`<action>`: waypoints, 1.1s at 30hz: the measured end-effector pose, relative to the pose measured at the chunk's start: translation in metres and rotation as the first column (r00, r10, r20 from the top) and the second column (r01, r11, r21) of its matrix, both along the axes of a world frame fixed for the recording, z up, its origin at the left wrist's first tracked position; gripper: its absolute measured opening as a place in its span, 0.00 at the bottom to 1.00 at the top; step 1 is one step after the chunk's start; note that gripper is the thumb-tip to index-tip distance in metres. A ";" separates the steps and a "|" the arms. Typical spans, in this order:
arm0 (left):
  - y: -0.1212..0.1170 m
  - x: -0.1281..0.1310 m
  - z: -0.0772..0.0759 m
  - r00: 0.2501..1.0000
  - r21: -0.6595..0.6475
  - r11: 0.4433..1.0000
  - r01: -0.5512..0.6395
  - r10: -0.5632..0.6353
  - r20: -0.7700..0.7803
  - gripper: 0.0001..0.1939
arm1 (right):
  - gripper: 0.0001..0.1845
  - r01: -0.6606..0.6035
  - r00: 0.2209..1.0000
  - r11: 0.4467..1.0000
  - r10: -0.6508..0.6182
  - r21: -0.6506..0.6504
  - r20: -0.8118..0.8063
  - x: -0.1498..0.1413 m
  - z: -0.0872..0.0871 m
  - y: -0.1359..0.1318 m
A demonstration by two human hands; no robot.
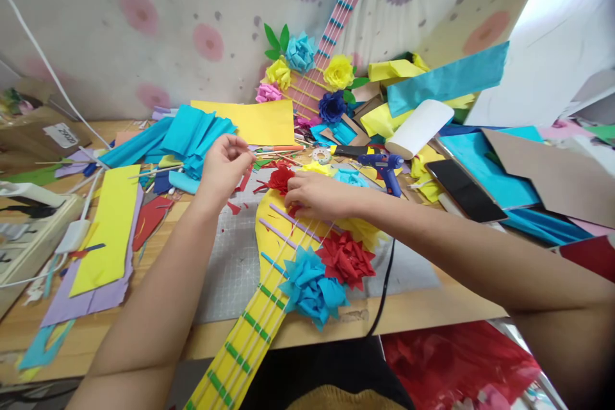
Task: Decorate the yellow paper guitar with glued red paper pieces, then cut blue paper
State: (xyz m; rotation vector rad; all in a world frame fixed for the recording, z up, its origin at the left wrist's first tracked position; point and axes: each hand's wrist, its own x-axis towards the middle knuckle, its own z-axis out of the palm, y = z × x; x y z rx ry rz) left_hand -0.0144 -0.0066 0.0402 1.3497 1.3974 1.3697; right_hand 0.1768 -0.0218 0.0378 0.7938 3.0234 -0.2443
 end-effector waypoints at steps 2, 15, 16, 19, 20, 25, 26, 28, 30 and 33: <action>0.000 0.000 -0.002 1.000 -0.021 1.000 0.016 -0.016 -0.005 0.11 | 0.10 -0.012 0.998 1.000 0.012 -0.004 0.063 -0.006 0.001 0.000; -0.004 -0.001 -0.001 0.993 -0.086 0.991 0.103 -0.107 -0.040 0.16 | 0.08 0.075 0.997 0.991 -0.075 -0.110 0.007 -0.006 0.001 -0.004; -0.005 0.000 -0.002 0.993 -0.080 0.991 0.107 -0.111 -0.046 0.15 | 0.09 0.088 0.996 0.988 -0.091 -0.130 -0.016 -0.005 -0.001 -0.003; -0.005 0.001 -0.001 0.985 -0.085 0.986 0.146 -0.152 -0.076 0.12 | 0.10 0.136 0.987 0.974 -0.149 -0.181 -0.065 -0.002 -0.007 0.001; -0.006 0.001 -0.001 0.982 -0.098 0.982 0.158 -0.167 -0.089 0.11 | 0.10 0.157 0.982 0.969 -0.174 -0.190 -0.074 -0.001 -0.008 0.002; -0.008 0.004 0.002 0.967 -0.201 0.966 0.164 -0.198 -0.159 0.09 | 0.08 0.242 0.961 0.948 -0.264 -0.206 -0.083 0.000 -0.008 0.004; -0.008 0.004 0.002 0.964 -0.213 0.963 0.164 -0.202 -0.172 0.09 | 0.08 0.251 0.960 0.947 -0.271 -0.203 -0.076 0.000 -0.007 0.004; -0.009 0.005 0.002 0.958 -0.229 0.959 0.166 -0.212 -0.195 0.08 | 0.06 0.259 0.960 0.947 -0.275 -0.188 -0.062 0.000 -0.006 0.003; -0.009 0.005 0.002 0.953 -0.232 0.958 0.169 -0.219 -0.210 0.08 | 0.05 0.273 0.957 0.947 -0.285 -0.169 -0.050 0.000 -0.005 0.003; -0.008 0.005 0.000 0.951 -0.226 0.959 0.173 -0.222 -0.215 0.07 | 0.05 0.300 0.950 0.942 -0.309 -0.147 -0.038 0.000 -0.005 0.004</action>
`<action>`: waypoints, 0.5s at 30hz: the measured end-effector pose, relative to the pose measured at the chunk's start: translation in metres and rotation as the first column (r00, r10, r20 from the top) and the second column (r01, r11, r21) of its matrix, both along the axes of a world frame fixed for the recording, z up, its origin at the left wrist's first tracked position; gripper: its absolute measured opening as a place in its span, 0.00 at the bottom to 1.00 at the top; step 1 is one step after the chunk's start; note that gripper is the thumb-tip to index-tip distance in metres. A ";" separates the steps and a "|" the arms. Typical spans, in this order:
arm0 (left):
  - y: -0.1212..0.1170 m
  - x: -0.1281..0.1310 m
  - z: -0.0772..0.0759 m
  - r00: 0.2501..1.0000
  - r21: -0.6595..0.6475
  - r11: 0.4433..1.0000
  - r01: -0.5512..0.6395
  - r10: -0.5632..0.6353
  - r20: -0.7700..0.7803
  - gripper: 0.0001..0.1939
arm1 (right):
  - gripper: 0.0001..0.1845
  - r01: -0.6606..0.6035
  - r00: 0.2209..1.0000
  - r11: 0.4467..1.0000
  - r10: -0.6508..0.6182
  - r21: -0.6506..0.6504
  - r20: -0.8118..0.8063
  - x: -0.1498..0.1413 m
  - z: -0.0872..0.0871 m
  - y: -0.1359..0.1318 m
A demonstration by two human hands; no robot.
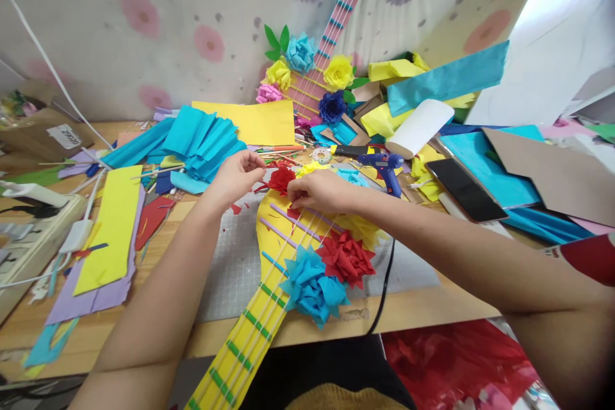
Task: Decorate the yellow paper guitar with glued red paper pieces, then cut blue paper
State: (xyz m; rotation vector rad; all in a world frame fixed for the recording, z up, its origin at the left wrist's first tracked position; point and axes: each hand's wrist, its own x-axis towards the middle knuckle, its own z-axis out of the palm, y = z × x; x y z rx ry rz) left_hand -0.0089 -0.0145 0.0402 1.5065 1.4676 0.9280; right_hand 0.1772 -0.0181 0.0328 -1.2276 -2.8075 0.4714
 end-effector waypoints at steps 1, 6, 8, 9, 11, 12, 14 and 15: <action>0.000 0.000 -0.001 1.000 0.003 1.000 0.002 -0.002 0.002 0.07 | 0.06 0.004 1.000 1.000 -0.004 0.003 0.000 0.000 0.000 0.000; -0.001 0.000 -0.001 0.999 0.019 0.998 0.053 -0.052 -0.015 0.07 | 0.06 0.054 0.993 0.994 -0.064 -0.096 -0.103 0.000 0.005 0.000; -0.004 0.000 0.001 0.993 0.014 0.993 0.120 -0.120 -0.015 0.07 | 0.06 0.107 0.960 0.971 -0.156 -0.212 -0.234 0.001 0.006 0.001; -0.006 0.001 0.001 0.987 0.003 0.987 0.162 -0.162 -0.005 0.08 | 0.06 0.127 0.928 0.953 -0.212 -0.274 -0.305 0.001 0.006 0.001; -0.011 0.004 0.002 0.971 -0.029 0.971 0.236 -0.235 0.040 0.10 | 0.07 0.145 0.856 0.910 -0.312 -0.388 -0.412 0.002 0.007 0.002; -0.013 0.007 0.002 0.963 -0.047 0.964 0.262 -0.258 0.075 0.11 | 0.08 0.150 0.823 0.888 -0.355 -0.434 -0.443 0.002 0.007 0.002; -0.018 0.014 0.000 0.951 -0.078 0.956 0.283 -0.270 0.151 0.15 | 0.06 0.168 0.765 0.852 -0.430 -0.496 -0.480 0.004 0.008 0.002; -0.019 0.017 -0.001 0.946 -0.093 0.954 0.286 -0.266 0.185 0.16 | 0.05 0.181 0.742 0.843 -0.455 -0.507 -0.493 0.005 0.009 0.001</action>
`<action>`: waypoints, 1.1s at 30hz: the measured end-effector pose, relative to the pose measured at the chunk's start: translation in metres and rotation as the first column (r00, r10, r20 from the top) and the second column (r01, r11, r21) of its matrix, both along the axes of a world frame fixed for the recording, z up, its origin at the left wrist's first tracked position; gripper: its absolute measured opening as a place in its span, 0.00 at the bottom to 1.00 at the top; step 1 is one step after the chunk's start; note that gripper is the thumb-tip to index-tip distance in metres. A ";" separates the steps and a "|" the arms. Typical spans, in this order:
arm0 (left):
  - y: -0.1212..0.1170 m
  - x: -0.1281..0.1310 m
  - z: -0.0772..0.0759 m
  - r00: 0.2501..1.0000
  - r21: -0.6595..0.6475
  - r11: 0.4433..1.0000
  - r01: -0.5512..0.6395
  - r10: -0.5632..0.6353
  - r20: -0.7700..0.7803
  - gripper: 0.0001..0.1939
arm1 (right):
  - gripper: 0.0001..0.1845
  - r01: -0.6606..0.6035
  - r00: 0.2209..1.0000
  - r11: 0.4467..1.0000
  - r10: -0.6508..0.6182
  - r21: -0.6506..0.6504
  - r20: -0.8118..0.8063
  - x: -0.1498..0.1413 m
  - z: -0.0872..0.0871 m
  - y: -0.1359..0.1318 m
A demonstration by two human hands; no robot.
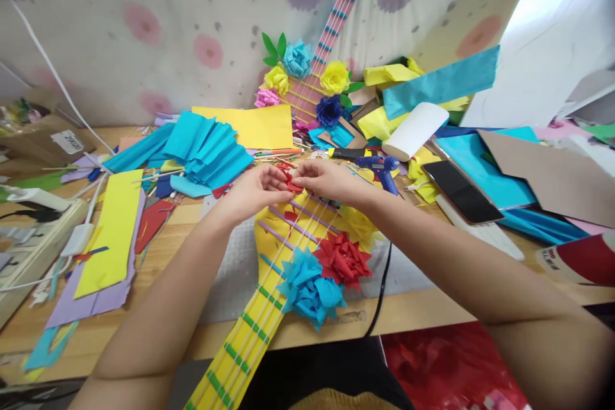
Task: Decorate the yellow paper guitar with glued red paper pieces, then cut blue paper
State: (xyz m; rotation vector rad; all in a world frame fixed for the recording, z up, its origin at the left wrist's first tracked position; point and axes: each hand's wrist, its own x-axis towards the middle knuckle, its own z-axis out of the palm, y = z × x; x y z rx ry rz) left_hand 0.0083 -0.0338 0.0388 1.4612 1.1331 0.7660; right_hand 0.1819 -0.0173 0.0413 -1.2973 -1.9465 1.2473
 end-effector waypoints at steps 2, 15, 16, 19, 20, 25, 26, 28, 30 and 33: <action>-0.003 0.007 -0.003 0.999 -0.037 0.999 -0.017 0.018 0.042 0.17 | 0.03 0.036 0.999 0.999 -0.036 0.024 -0.014 0.002 0.001 -0.002; -0.007 0.021 -0.008 0.986 -0.120 0.986 -0.115 0.128 0.110 0.19 | 0.11 -0.024 0.997 0.993 0.017 0.113 0.070 0.021 0.008 -0.014; -0.008 0.022 -0.008 0.985 -0.123 0.986 -0.114 0.128 0.116 0.19 | 0.11 -0.029 0.996 0.992 0.018 0.119 0.089 0.021 0.007 -0.014; -0.008 0.022 -0.008 0.982 -0.136 0.985 -0.105 0.124 0.143 0.20 | 0.11 -0.032 0.993 0.990 0.015 0.140 0.117 0.023 0.005 -0.014; -0.008 0.022 -0.008 0.981 -0.143 0.985 -0.100 0.122 0.152 0.21 | 0.11 -0.028 0.993 0.990 0.012 0.138 0.118 0.024 0.004 -0.013; -0.007 0.023 -0.011 0.980 -0.165 0.979 -0.118 0.142 0.142 0.22 | 0.10 -0.020 0.995 0.998 0.014 0.057 0.103 0.022 0.002 -0.010; -0.006 0.023 -0.012 0.980 -0.158 0.978 -0.133 0.154 0.128 0.21 | 0.10 -0.018 0.994 0.998 0.012 0.058 0.106 0.021 0.002 -0.011; -0.006 0.025 -0.013 0.979 -0.138 0.977 -0.164 0.178 0.101 0.21 | 0.10 -0.017 0.993 0.997 0.008 0.074 0.117 0.021 0.004 -0.011; -0.007 0.026 -0.013 0.978 -0.120 0.977 -0.178 0.189 0.085 0.21 | 0.10 -0.022 0.992 0.996 0.012 0.082 0.125 0.020 0.006 -0.012; -0.008 0.027 -0.011 0.980 -0.105 0.980 -0.172 0.181 0.088 0.21 | 0.09 -0.020 0.989 0.996 0.007 0.088 0.147 0.020 0.008 -0.013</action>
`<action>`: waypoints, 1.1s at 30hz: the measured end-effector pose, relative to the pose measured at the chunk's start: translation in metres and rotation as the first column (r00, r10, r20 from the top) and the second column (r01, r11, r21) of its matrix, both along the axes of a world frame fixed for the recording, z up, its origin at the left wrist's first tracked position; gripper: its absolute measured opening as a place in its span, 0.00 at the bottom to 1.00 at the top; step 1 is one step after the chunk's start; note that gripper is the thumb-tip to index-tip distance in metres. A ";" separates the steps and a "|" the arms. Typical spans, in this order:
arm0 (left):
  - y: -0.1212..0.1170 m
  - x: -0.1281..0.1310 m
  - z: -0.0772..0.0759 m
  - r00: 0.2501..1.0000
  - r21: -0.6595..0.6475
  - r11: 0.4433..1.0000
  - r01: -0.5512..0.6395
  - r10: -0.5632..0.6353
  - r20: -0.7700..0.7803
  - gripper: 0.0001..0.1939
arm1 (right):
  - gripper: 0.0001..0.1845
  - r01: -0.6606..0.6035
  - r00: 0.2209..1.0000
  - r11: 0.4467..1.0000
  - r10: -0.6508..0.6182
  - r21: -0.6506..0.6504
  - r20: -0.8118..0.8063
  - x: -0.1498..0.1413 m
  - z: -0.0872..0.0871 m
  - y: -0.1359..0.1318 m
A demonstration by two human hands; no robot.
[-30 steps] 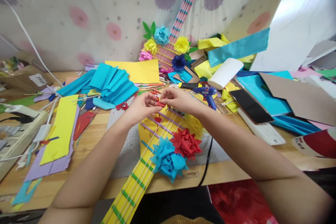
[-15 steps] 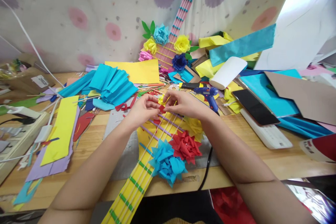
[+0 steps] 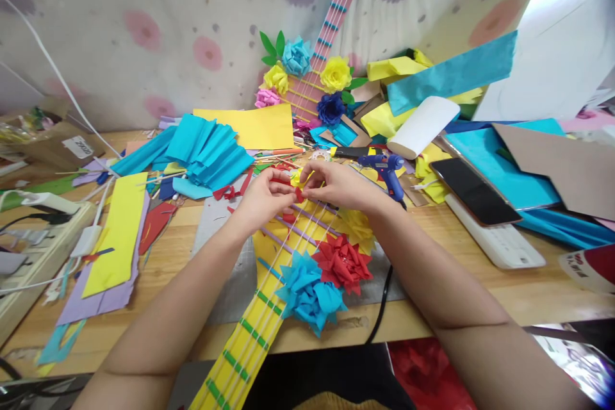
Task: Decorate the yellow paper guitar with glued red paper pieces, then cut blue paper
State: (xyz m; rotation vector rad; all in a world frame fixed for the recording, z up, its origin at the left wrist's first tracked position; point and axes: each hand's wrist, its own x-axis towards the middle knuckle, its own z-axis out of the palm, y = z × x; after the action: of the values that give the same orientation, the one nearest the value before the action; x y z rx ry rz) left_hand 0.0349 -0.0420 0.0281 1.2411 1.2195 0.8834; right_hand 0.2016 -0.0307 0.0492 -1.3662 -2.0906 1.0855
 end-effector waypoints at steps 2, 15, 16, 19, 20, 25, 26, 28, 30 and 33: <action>-0.001 0.000 0.002 1.000 -0.001 1.000 0.005 -0.005 -0.006 0.21 | 0.09 0.006 1.000 1.000 -0.006 0.005 0.012 0.000 -0.001 0.000; 0.000 -0.006 -0.005 0.986 0.135 0.988 0.071 -0.049 -0.161 0.22 | 0.10 0.002 0.999 0.998 0.000 0.056 -0.033 -0.002 -0.012 0.003; 0.000 -0.006 -0.005 0.987 0.117 0.990 0.074 -0.056 -0.152 0.23 | 0.10 0.007 1.000 0.999 -0.006 0.048 -0.028 -0.002 -0.011 0.003; 0.002 -0.007 -0.003 0.993 0.034 0.997 0.070 -0.066 -0.102 0.26 | 0.10 0.004 1.000 1.000 -0.004 0.022 -0.022 -0.002 -0.008 0.001; 0.003 -0.007 -0.003 0.994 0.005 0.998 0.067 -0.066 -0.085 0.26 | 0.10 0.009 1.000 1.000 -0.008 0.018 -0.017 -0.002 -0.007 0.001; 0.004 -0.007 0.000 0.998 -0.052 0.998 0.039 -0.041 -0.045 0.25 | 0.11 0.029 1.000 1.000 -0.029 -0.002 -0.003 -0.001 -0.007 0.000; 0.004 -0.007 0.000 0.998 -0.053 0.998 0.036 -0.039 -0.042 0.24 | 0.11 0.028 1.000 1.000 -0.028 -0.003 -0.002 -0.001 -0.007 0.000; 0.004 -0.006 0.000 0.999 -0.052 0.998 0.033 -0.035 -0.038 0.25 | 0.11 0.026 1.000 1.000 -0.026 -0.003 0.000 -0.001 -0.007 0.000; 0.003 -0.006 0.000 0.999 -0.045 0.999 0.030 -0.031 -0.036 0.25 | 0.11 0.028 1.000 1.000 -0.028 0.001 0.001 -0.001 -0.007 0.001; 0.004 -0.006 -0.002 0.999 -0.020 1.000 0.018 -0.019 -0.041 0.24 | 0.10 0.028 1.000 1.000 -0.028 0.007 -0.002 -0.001 -0.007 0.001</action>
State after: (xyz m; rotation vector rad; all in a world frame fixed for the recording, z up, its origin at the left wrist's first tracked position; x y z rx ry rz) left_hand 0.0287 -0.0379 0.0264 1.2582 1.2444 0.8342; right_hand 0.2009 -0.0297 0.0419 -1.3865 -2.0658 1.0674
